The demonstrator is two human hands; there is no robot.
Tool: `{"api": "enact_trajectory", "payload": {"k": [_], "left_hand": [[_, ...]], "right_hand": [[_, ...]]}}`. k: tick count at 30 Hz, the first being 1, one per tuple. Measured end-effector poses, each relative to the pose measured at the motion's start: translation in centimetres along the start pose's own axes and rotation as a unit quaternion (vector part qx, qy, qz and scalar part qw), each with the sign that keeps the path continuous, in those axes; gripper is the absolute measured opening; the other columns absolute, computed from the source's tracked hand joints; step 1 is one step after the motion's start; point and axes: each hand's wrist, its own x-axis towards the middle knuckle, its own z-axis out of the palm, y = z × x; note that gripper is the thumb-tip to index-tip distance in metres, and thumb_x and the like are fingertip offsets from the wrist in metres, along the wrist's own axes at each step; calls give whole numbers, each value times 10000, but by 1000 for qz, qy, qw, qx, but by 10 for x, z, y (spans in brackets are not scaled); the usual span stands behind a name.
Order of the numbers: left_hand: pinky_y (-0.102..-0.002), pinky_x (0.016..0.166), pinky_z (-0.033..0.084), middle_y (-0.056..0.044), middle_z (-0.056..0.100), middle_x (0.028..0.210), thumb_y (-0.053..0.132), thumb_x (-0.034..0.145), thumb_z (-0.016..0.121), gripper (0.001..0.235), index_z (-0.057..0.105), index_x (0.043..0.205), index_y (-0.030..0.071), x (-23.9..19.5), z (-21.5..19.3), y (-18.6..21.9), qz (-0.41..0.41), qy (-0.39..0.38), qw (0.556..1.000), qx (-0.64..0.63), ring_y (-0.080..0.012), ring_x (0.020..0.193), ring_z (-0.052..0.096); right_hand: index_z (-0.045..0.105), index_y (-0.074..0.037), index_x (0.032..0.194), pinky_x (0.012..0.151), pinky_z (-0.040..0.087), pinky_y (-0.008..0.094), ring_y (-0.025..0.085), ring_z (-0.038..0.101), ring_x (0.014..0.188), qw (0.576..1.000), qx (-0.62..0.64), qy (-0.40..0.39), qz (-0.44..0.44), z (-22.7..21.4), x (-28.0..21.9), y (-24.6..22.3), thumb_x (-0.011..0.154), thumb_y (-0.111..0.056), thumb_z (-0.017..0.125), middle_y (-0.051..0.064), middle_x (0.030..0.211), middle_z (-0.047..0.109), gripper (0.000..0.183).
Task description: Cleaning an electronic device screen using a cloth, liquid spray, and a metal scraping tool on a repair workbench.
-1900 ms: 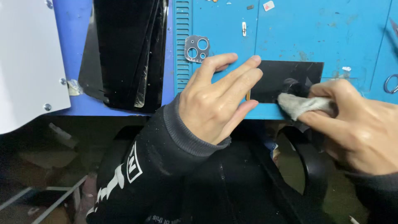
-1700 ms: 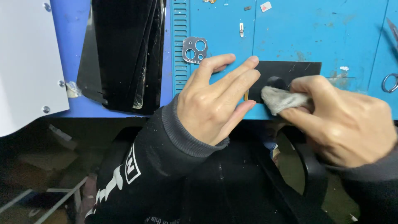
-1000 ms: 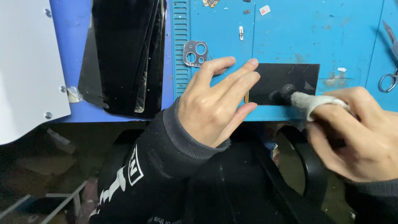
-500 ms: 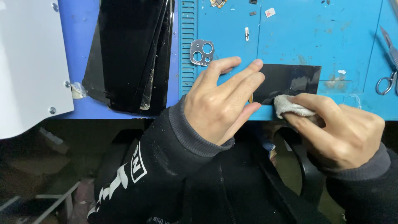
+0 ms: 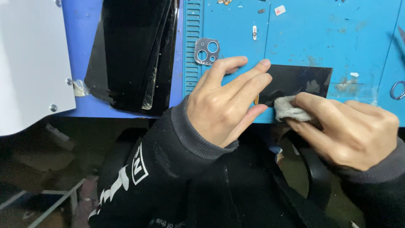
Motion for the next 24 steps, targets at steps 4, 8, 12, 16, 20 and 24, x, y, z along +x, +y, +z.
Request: {"api": "enact_trajectory", "payload": {"k": [4, 8, 12, 16, 20, 24], "left_hand": [[-446, 1086, 519, -142, 616, 1446, 151, 905, 836, 485, 618, 1311, -1, 1, -6, 6, 6, 8, 1000, -3, -379, 1275, 564], [-449, 1037, 513, -149, 654, 1384, 150, 850, 816, 480, 638, 1270, 1, 12, -12, 15, -11, 22, 1000, -13, -394, 1217, 586], [-455, 1005, 505, -160, 680, 1348, 159, 810, 822, 491, 652, 1240, -5, 15, -14, 16, -18, 18, 999, -20, -403, 1188, 595], [-464, 1004, 497, -167, 684, 1339, 167, 798, 830, 492, 657, 1226, -6, 15, -8, 11, -22, 6, 999, -30, -410, 1185, 594], [-463, 1015, 495, -168, 690, 1337, 171, 800, 831, 484, 659, 1217, -5, 13, -6, 11, -28, 13, 999, -30, -409, 1182, 599], [-461, 1024, 497, -165, 693, 1333, 170, 811, 828, 472, 657, 1213, -9, 14, -6, 12, -20, 21, 999, -24, -405, 1178, 605]], "right_hand": [[815, -122, 937, 459, 459, 320, 185, 641, 560, 999, -24, -33, 26, -1, -13, 1, 744, -158, 781, 91, 1078, 737, 199], [798, -112, 1000, 513, 513, 313, 184, 668, 645, 1000, -10, 15, -14, 3, -11, 10, 749, -178, 733, 121, 1149, 703, 267], [769, -110, 1000, 586, 569, 307, 189, 723, 766, 997, 16, 58, -46, 21, -27, 22, 755, -197, 709, 137, 1183, 670, 267], [773, -126, 1003, 569, 568, 296, 179, 732, 766, 997, 27, 54, -40, 32, -30, 28, 763, -205, 719, 140, 1201, 672, 258], [775, -124, 1024, 576, 570, 296, 188, 722, 769, 997, 32, 41, -50, 30, -27, 26, 774, -212, 709, 155, 1214, 650, 273], [771, -98, 1047, 557, 557, 305, 176, 700, 724, 998, 54, 14, -38, 26, -28, 25, 796, -212, 696, 155, 1220, 644, 286]]}}
